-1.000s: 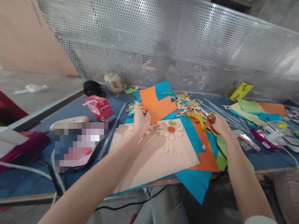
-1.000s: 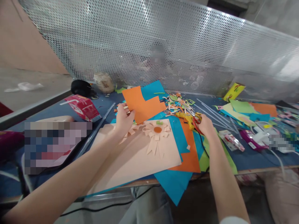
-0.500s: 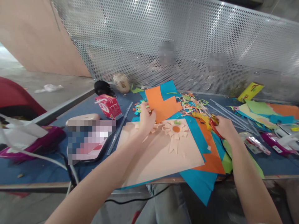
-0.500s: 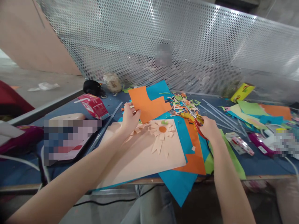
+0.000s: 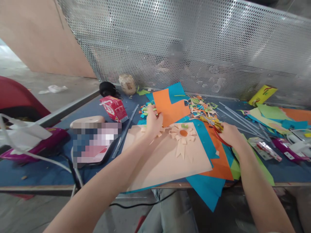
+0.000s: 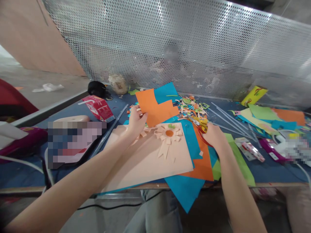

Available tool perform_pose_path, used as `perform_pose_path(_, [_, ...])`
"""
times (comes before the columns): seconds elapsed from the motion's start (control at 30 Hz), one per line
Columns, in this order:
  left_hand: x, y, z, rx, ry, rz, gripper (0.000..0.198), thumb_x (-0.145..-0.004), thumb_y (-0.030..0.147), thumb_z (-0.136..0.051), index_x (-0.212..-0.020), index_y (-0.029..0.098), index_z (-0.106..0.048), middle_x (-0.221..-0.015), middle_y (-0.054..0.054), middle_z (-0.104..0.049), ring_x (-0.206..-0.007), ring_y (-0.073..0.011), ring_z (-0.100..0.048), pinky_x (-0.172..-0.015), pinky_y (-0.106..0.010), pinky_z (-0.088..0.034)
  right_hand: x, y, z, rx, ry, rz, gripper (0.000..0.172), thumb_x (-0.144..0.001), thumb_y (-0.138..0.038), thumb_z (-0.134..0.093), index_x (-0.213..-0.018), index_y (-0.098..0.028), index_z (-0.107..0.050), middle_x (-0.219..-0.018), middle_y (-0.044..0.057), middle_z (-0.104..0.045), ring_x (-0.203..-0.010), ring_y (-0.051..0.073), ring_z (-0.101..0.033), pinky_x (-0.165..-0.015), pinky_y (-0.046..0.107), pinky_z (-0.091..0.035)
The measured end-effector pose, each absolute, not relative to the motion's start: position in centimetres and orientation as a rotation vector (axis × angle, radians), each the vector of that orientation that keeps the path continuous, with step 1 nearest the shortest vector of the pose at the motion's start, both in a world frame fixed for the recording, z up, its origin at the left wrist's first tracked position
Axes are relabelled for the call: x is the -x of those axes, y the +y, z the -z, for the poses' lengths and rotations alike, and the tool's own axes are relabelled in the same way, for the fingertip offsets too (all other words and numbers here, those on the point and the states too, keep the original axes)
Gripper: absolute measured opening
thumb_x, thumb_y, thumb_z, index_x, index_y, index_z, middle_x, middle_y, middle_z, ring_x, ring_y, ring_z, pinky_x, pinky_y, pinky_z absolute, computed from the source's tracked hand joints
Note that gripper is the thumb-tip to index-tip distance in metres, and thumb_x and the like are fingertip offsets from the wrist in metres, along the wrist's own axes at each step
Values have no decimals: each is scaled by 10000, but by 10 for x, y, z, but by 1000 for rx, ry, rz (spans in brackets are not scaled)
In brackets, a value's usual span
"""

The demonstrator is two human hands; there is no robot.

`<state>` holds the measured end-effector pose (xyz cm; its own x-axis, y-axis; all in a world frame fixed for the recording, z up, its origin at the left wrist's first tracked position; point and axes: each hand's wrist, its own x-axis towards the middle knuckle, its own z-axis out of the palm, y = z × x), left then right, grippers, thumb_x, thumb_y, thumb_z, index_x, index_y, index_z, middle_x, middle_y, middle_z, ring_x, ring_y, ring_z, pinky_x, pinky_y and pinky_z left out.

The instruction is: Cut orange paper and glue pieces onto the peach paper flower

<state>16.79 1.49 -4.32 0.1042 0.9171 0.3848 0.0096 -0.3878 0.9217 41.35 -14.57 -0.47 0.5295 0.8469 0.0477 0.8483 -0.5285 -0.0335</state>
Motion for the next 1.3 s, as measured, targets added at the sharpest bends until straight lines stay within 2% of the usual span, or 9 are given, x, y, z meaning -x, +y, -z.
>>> perform_pose_path(0.17, [-167, 15, 44, -1565, 969, -1407, 260, -721, 99, -444, -956, 194, -387, -907, -64, -630, -850, -177, -632, -663, -278, -484, -422, -148, 7, 2643, -1443, 46, 262, -774, -285, -515, -984, -144, -582, -957, 145, -666, -886, 251, -619, -649, 260, -419])
perform_pose_path(0.37, [-167, 17, 46, -1573, 979, -1413, 267, -725, 96, -437, -970, 189, -386, -929, -72, -624, -876, -188, -624, -679, -293, -483, -436, -141, 19, 2658, -1074, 114, 428, -740, -423, -566, -1015, -97, -531, -886, 174, -658, -827, 273, -630, -615, 294, -430])
perform_pose_path(0.63, [-168, 19, 49, -1569, 964, -1412, 274, -716, 114, -451, -968, 196, -384, -909, -56, -617, -839, -164, -621, -654, -267, -480, -427, -132, 30, 2631, -1208, 87, 393, -697, -294, -602, -1033, -106, -529, -971, 177, -647, -938, 295, -607, -713, 306, -439])
perform_pose_path(0.8, [-168, 15, 44, -1574, 935, -1424, 254, -711, 112, -447, -942, 196, -383, -898, -58, -622, -852, -158, -622, -668, -259, -481, -433, -134, 32, 2521, -1058, 168, 378, -692, -296, -592, -1029, -139, -532, -945, 156, -644, -911, 270, -608, -703, 300, -446])
perform_pose_path(0.9, [-167, 14, 43, -1565, 898, -1422, 252, -709, 111, -447, -936, 197, -379, -914, -61, -627, -853, -157, -627, -665, -255, -484, -434, -137, 30, 2478, -1028, 164, 392, -683, -314, -591, -1018, -125, -515, -993, 180, -619, -965, 287, -581, -743, 317, -445])
perform_pose_path(1.03, [-166, 15, 43, -1572, 916, -1446, 255, -710, 121, -458, -936, 200, -372, -909, -65, -626, -832, -164, -629, -658, -262, -476, -417, -141, 11, 2157, -945, 149, 361, -669, -307, -560, -985, -159, -469, -1031, 156, -598, -966, 261, -573, -796, 331, -436])
perform_pose_path(1.17, [-166, 15, 43, -1542, 929, -1429, 265, -708, 125, -464, -943, 203, -370, -900, -63, -630, -805, -166, -631, -666, -279, -479, -364, -154, -26, 1517, -926, -169, 201, -708, -309, -400, -894, -247, -358, -905, 76, -577, -759, 191, -594, -698, 345, -463])
perform_pose_path(1.23, [-167, 15, 43, -1539, 905, -1424, 261, -709, 118, -461, -938, 205, -371, -910, -60, -634, -814, -160, -631, -679, -279, -485, -333, -177, -38, 1334, -945, -273, 160, -704, -291, -374, -858, -277, -330, -797, 43, -530, -673, 185, -575, -606, 340, -462])
perform_pose_path(1.3, [-168, 15, 43, -1541, 892, -1428, 258, -710, 114, -461, -934, 205, -371, -913, -58, -635, -814, -154, -632, -676, -271, -487, -311, -214, -38, 1290, -1060, -306, 97, -773, -350, -340, -868, -331, -348, -758, 27, -509, -671, 198, -574, -538, 336, -447])
